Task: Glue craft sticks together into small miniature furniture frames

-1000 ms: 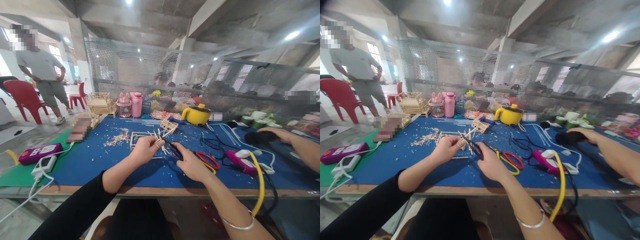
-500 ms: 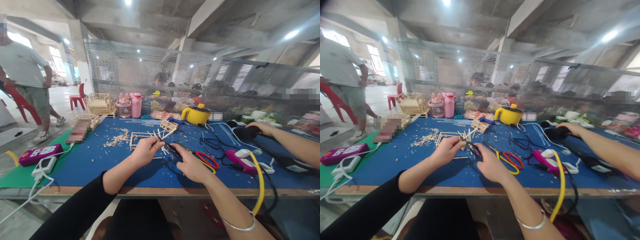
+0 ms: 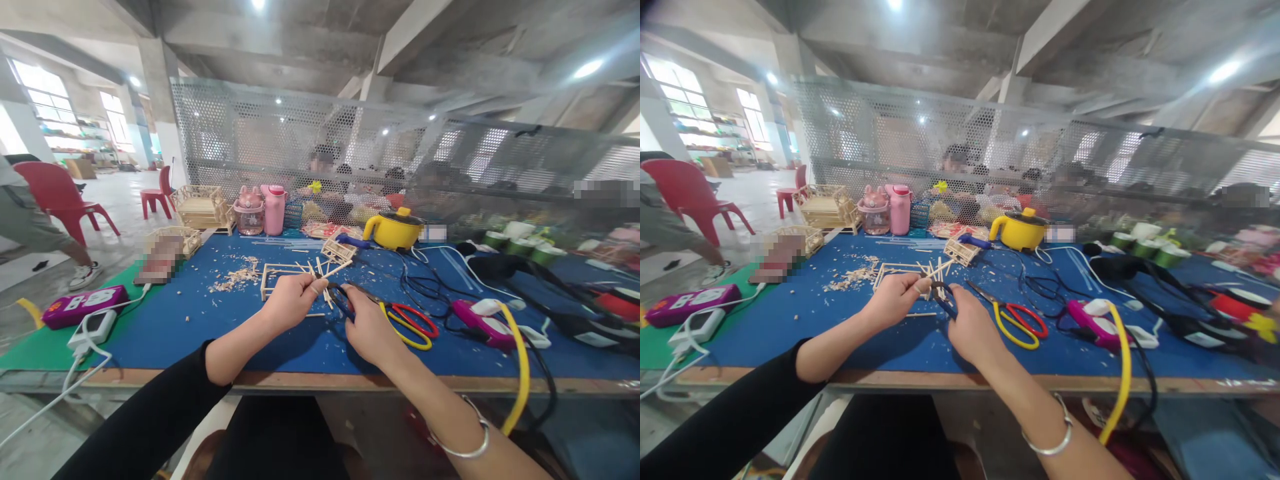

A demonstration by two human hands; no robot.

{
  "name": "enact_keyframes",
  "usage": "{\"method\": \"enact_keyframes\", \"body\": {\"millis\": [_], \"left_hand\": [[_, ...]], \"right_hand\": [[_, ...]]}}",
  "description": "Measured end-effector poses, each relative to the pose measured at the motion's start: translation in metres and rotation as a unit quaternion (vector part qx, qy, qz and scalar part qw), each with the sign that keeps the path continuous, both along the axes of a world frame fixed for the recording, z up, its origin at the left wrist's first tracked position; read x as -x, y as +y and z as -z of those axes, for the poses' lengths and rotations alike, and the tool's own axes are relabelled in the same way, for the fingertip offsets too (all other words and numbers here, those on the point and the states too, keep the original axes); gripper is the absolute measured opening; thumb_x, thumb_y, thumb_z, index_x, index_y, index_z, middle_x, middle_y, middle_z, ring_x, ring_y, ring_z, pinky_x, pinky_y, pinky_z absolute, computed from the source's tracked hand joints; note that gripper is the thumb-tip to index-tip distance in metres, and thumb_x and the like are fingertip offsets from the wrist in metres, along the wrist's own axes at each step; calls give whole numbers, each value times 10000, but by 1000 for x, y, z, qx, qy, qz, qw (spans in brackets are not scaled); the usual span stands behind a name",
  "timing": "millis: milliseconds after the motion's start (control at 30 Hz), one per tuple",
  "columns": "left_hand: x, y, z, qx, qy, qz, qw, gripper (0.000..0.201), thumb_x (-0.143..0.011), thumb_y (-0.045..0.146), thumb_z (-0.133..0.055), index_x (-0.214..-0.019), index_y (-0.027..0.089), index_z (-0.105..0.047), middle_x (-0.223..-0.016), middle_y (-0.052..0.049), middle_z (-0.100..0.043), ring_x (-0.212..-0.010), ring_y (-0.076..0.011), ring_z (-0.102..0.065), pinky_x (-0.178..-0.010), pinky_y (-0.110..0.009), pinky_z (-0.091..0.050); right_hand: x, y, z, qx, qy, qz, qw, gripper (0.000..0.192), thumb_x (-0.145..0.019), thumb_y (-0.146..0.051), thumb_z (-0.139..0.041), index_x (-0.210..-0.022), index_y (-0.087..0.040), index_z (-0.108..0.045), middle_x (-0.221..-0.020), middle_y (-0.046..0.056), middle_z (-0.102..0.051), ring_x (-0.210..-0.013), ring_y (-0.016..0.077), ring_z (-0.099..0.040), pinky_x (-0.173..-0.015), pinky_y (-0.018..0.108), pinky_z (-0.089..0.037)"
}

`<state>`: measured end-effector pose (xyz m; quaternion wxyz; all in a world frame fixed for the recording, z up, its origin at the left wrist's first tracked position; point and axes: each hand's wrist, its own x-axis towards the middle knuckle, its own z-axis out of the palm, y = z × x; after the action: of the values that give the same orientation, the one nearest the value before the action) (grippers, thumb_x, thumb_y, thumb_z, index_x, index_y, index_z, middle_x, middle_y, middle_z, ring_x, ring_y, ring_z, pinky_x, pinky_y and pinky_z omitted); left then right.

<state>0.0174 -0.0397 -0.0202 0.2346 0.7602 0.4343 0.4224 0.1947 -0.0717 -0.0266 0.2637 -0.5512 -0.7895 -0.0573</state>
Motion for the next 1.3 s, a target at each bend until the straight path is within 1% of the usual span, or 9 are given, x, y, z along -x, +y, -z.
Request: {"method": "enact_keyframes", "body": {"millis": [133, 300, 433, 567, 700, 800, 900, 1000, 1300], "left_hand": [[-3, -1, -1, 39, -24, -5, 999, 458, -861, 480, -378, -600, 156, -568, -504, 38, -401, -528, -101, -366, -520, -235, -272], [4, 10, -8, 133, -151, 70, 977, 354, -854, 388, -367, -861, 143, -622, -586, 25, -464, -507, -96, -384, -482, -221, -306], [16, 21, -6, 157, -128, 98, 974, 278, -783, 197, -418, -954, 137, -628, -538, 47, -419, -488, -92, -394, -491, -210, -333], [24, 26, -6, 34, -57, 56, 996, 519, -775, 206, -516, -1292, 169, -478, -707, 13, -575, -611, -107, -492, -607, -225, -403], [29, 28, -19, -28, 14, 52, 998, 751, -760, 185, -571, -1433, 198, -239, -808, -11, -657, -719, -134, -572, -708, -245, -423], [41, 34, -26, -45, 53, 51, 996, 685, -757, 205, -593, -1394, 206, -339, -872, -31, -678, -800, -154, -594, -752, -249, -422], [66, 44, -21, -23, -41, -58, 997, 524, -745, 284, -632, -1253, 215, -524, -990, -44, -646, -853, -153, -570, -752, -238, -419], [91, 52, -7, 167, -169, -152, 959, 471, -779, 304, -602, -1224, 182, -511, -817, -20, -614, -632, -97, -516, -566, -195, -392], [91, 37, 11, 375, -239, -18, 895, 220, -742, 349, -665, -775, 162, -553, -605, 37, -514, -462, -37, -437, -411, -134, -328]], "right_hand": [[-13, 16, -4, -71, -106, 155, 980, 546, -702, -108, -491, -1245, -69, -451, -1032, 201, -613, -972, 327, -576, -805, 425, -432], [-54, 51, -8, 171, -87, 215, 957, 396, -791, -303, -484, -1130, -105, -538, -1012, 203, -651, -900, 304, -632, -710, 380, -461], [-52, 62, -13, 124, -81, 225, 963, 818, -667, -648, -572, -1267, -100, -472, -1230, 253, -541, -1100, 406, -522, -855, 530, -396], [-20, 58, -35, -41, -45, -8, 998, 598, -830, -498, -493, -1327, -170, -438, -1301, 161, -522, -1203, 291, -468, -978, 453, -344], [11, 64, -43, -46, -53, -227, 971, 314, -908, -347, -432, -1072, -182, -644, -1018, 95, -677, -967, 201, -595, -851, 331, -425], [18, 74, -30, -29, -35, -229, 972, 272, -897, -309, -464, -941, -158, -687, -871, 83, -696, -811, 177, -609, -746, 290, -432], [15, 80, -14, -5, 29, -194, 981, 243, -876, -297, -495, -891, -174, -705, -845, 64, -702, -785, 164, -612, -727, 269, -427], [11, 80, -2, 39, 49, -170, 983, 216, -842, -284, -524, -835, -191, -719, -823, 48, -702, -757, 165, -612, -688, 258, -428], [11, 90, 7, 91, 41, -158, 982, 225, -816, -275, -507, -842, -207, -719, -866, 36, -716, -792, 174, -621, -725, 253, -433]]}}
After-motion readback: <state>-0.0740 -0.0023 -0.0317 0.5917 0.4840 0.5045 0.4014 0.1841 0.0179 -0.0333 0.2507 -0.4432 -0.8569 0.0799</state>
